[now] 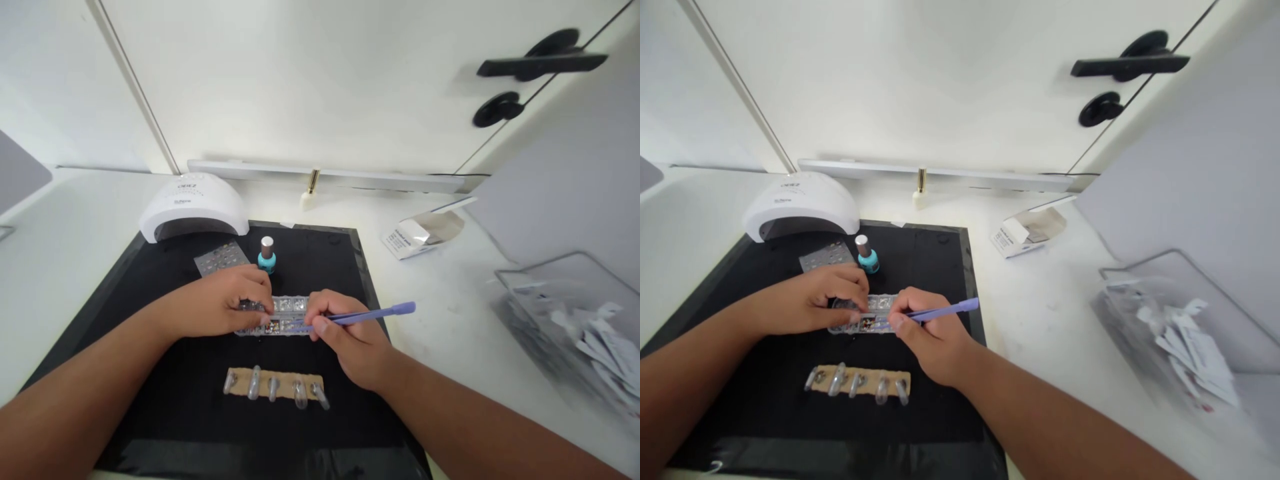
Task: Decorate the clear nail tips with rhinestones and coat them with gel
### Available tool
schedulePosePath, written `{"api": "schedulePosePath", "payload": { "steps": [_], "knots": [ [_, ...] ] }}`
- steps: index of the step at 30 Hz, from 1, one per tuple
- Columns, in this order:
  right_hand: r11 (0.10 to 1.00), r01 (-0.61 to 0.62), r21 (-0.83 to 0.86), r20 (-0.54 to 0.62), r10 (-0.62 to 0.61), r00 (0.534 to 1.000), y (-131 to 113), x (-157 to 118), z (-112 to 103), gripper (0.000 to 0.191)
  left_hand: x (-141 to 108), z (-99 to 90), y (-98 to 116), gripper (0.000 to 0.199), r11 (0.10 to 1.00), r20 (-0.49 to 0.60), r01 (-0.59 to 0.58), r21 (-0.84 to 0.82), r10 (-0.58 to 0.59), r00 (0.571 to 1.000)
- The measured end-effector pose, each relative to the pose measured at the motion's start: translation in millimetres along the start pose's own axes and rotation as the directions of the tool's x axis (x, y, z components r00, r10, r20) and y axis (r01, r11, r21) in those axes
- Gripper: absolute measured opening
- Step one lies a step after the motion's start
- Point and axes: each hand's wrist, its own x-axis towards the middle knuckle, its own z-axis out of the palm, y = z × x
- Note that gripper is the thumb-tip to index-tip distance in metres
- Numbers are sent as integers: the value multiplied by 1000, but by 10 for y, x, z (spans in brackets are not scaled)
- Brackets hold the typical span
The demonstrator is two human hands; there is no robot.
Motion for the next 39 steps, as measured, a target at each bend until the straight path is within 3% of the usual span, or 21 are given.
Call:
{"api": "schedulePosePath", "payload": {
  "steps": [4,6,8,10,12,15,25,28,32,36,39],
  "knots": [
    [1000,-4,-2,-6,4,1000,14,-8,-14,30,-21,-46,11,17,999,-50,33,6,-32,998],
    [1000,-12,4,-14,12,1000,19,-12,-13,29,-44,-78,-24,24,997,-134,69,18,-66,989],
    [999,-28,18,-28,29,999,24,-16,-8,29,-64,-91,-98,28,988,-283,148,31,-134,950],
    [998,-49,34,-42,51,998,31,-16,-2,29,-65,-77,-194,20,968,-433,248,31,-211,877],
    [996,-70,48,-56,72,996,39,-11,0,30,-37,-37,-279,14,947,-495,319,30,-263,828],
    [993,-100,67,-69,104,992,43,3,-3,30,64,36,-336,39,913,-464,402,62,-331,822],
    [982,-170,80,-90,177,980,29,21,6,31,300,90,-164,31,787,-307,567,241,-493,814],
    [981,-178,78,-92,185,978,35,20,7,32,410,4,-114,32,761,-321,600,245,-521,791],
    [980,-184,80,-96,191,977,44,23,7,32,738,-156,-108,35,735,-372,633,243,-532,761],
    [980,-181,79,-100,188,977,53,22,10,33,1043,-229,-180,36,682,-457,698,216,-561,690],
    [979,-185,80,-91,193,977,49,23,15,32,1137,-210,-237,36,646,-504,739,191,-581,639]
  ]
}}
